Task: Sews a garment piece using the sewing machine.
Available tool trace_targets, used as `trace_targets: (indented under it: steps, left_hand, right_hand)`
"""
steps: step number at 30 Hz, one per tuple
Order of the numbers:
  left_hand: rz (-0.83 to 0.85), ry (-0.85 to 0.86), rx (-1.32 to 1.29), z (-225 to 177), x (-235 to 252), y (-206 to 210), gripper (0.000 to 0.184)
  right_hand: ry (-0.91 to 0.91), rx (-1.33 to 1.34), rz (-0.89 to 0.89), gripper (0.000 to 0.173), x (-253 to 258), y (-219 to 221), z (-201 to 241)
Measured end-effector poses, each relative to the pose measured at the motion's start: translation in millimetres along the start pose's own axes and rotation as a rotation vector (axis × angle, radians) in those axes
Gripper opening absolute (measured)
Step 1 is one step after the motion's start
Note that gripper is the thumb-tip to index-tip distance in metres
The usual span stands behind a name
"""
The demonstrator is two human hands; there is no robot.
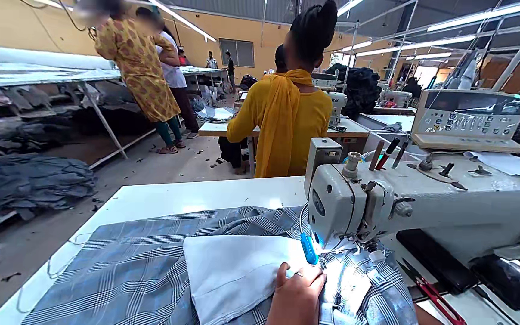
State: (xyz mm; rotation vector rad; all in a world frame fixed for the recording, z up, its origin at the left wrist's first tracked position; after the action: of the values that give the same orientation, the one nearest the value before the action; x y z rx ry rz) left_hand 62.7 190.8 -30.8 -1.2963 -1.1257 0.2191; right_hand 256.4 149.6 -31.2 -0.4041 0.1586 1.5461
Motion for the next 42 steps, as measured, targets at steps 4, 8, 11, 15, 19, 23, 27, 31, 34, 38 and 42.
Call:
trace_targets:
  steps: [4, 8, 11, 15, 19, 23, 27, 31, 34, 38, 42]
  left_hand:
    - [0.027, -0.010, -0.008, 1, 0, -1, 0.038]
    - [-0.011, 0.013, 0.028, 1, -2, 3, 0.040]
    - [-0.040, 0.022, 0.044, 1, 0, 2, 0.040]
    - [-0.058, 0.025, 0.063, 0, 1, -1, 0.040]
    - [-0.060, 0.031, 0.064, 0, 0, -1, 0.040]
    - [-0.048, 0.029, 0.051, 1, -1, -2, 0.041]
    - [0.012, 0.012, 0.032, 1, 0, -5, 0.042]
    - [0.043, 0.012, 0.023, 0, 1, -7, 0.041]
    - [0.083, 0.014, 0.009, 0, 2, -8, 0.042]
    - [0.115, 0.004, -0.006, 1, 2, -8, 0.042]
    - [0.126, 0.006, -0.031, 3, 4, -8, 0.042]
  right_hand:
    - [-0.076, -0.234, 0.022, 0.024, -2, 3, 14]
    - [-0.097, -0.276, 0.049, 0.030, 23, -13, -8]
    - [-0.067, -0.189, 0.066, 0.033, 24, -13, -14]
    - [0.033, -0.126, 0.006, 0.020, -1, -1, 21]
    - [-0.028, 0.034, -0.105, 0.028, 8, -8, 0]
    - [-0.212, 0.127, -0.083, 0.034, 24, -8, -14]
    - [-0.093, 0.058, -0.117, 0.035, 4, 3, 2]
    - [-0.028, -0.040, 0.019, 0.032, -6, 12, 11]
    - [-0.013, -0.081, 0.053, 0.032, -15, 16, 28]
    - [-0.036, -0.293, 0.158, 0.034, 10, 14, 18]
    - [-0.154, -0.251, 0.096, 0.032, 23, -4, 23]
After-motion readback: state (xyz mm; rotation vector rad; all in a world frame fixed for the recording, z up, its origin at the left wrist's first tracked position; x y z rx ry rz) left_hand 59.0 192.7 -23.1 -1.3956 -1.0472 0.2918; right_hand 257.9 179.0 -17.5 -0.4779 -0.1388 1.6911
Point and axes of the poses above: each hand's wrist, its own x-axis towards the middle knuckle, its own y-axis out of the palm, z = x × y, the point moved 6 cm from there along x, towards the middle knuckle, and after that the axes turned 5 degrees about x, right-handed, at the moved point
